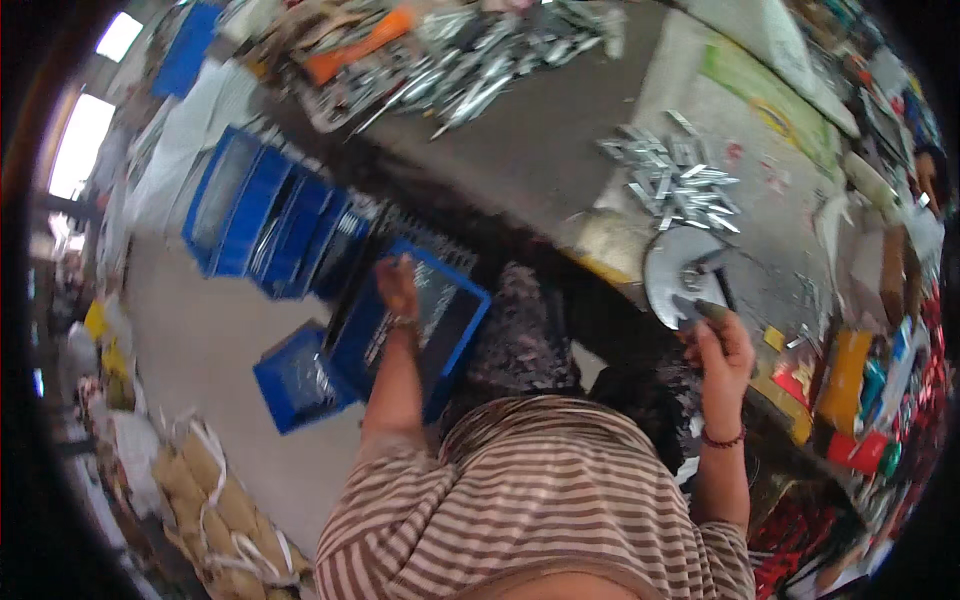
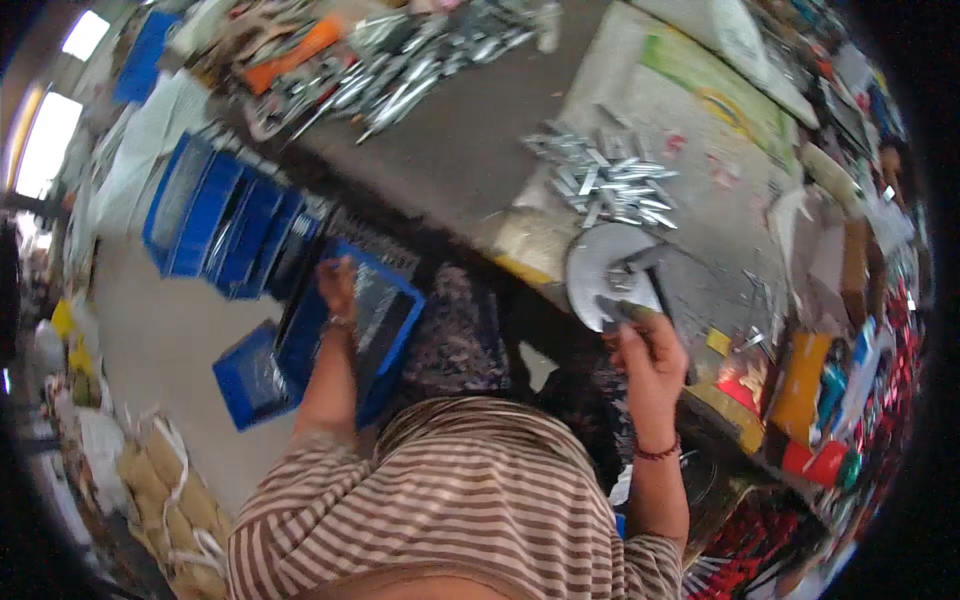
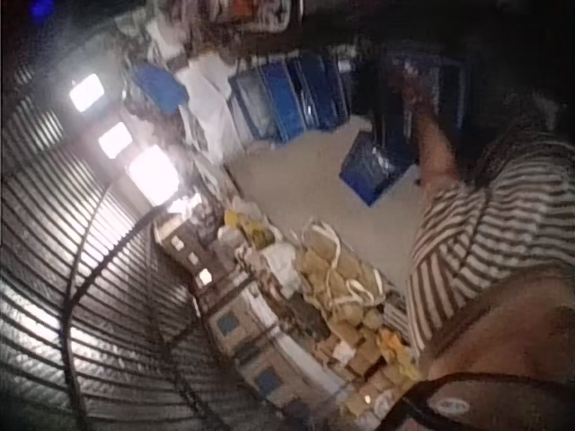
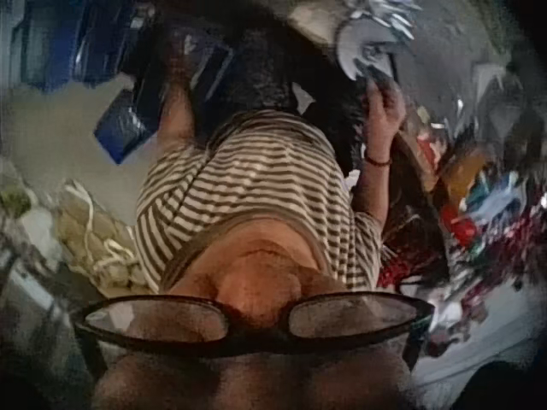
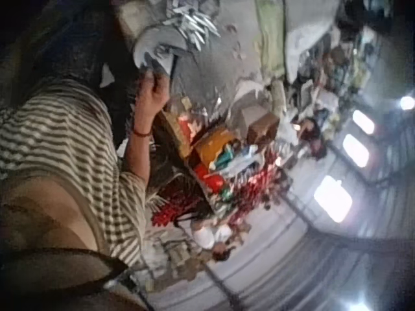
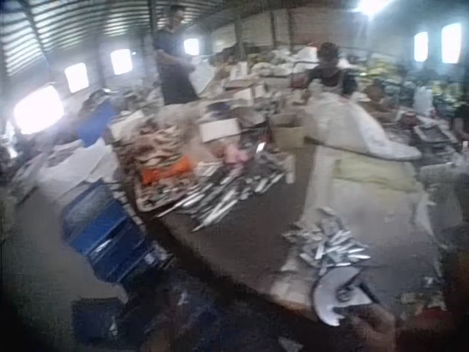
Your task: The person assembles metal components by taking metal rods from blue containers, inserting them into metal sleeves, hammering them on a round metal plate using a small hammer, and placing the assembled pieces back into the blue bins.
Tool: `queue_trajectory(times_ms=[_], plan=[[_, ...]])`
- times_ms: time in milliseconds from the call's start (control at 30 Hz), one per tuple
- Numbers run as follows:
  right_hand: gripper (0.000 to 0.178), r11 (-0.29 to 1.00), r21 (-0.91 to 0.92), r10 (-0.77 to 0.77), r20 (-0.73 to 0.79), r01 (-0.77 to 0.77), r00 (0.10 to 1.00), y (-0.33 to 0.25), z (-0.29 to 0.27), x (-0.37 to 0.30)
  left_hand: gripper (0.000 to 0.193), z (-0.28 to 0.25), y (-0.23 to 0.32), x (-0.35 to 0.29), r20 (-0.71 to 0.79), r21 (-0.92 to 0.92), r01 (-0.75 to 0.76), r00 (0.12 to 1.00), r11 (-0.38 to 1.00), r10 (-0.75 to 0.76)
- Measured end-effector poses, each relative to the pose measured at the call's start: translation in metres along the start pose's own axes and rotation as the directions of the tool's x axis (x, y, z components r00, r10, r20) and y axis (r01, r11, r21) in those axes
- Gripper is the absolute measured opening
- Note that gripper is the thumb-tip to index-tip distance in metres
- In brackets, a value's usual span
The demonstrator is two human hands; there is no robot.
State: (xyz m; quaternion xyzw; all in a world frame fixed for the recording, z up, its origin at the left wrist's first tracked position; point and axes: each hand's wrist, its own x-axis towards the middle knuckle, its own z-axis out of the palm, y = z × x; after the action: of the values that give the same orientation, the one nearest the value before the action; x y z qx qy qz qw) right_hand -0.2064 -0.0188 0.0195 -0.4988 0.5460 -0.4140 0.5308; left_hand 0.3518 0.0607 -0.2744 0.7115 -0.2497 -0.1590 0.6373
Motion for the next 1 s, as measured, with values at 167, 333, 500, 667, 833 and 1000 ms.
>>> queue_trajectory(times_ms=[167,333,500,667,833,1000], plan=[[0.019,1.000,0.026,0.010,-0.002,-0.010,1.000,0.005,-0.008,-0.003,0.022,0.124,0.186,-0.031,0.031,0.065,-0.138,0.990,0.988,0.137],[0.019,0.997,0.083,-0.005,-0.014,0.006,1.000,0.000,-0.008,-0.004,0.017,0.207,0.345,-0.091,0.580,-0.113,-0.388,0.721,0.915,0.378],[0.018,0.998,0.051,-0.032,0.028,0.031,0.999,0.005,-0.006,0.002,0.030,0.291,0.364,-0.094,0.750,-0.143,-0.699,0.385,0.701,0.538],[0.016,0.992,-0.020,-0.124,0.053,0.125,0.991,0.001,-0.002,0.006,0.033,0.357,0.358,-0.063,0.758,-0.106,-0.826,0.293,0.553,0.583],[0.012,0.985,-0.108,-0.129,0.061,0.135,0.990,0.003,-0.008,0.002,0.037,0.377,0.344,-0.064,0.876,0.112,-0.865,0.319,0.489,0.363],[0.009,0.984,-0.105,-0.145,0.016,0.146,0.989,0.001,-0.008,-0.008,0.035,0.353,0.340,-0.087,0.841,0.099,-0.842,0.355,0.530,0.407]])
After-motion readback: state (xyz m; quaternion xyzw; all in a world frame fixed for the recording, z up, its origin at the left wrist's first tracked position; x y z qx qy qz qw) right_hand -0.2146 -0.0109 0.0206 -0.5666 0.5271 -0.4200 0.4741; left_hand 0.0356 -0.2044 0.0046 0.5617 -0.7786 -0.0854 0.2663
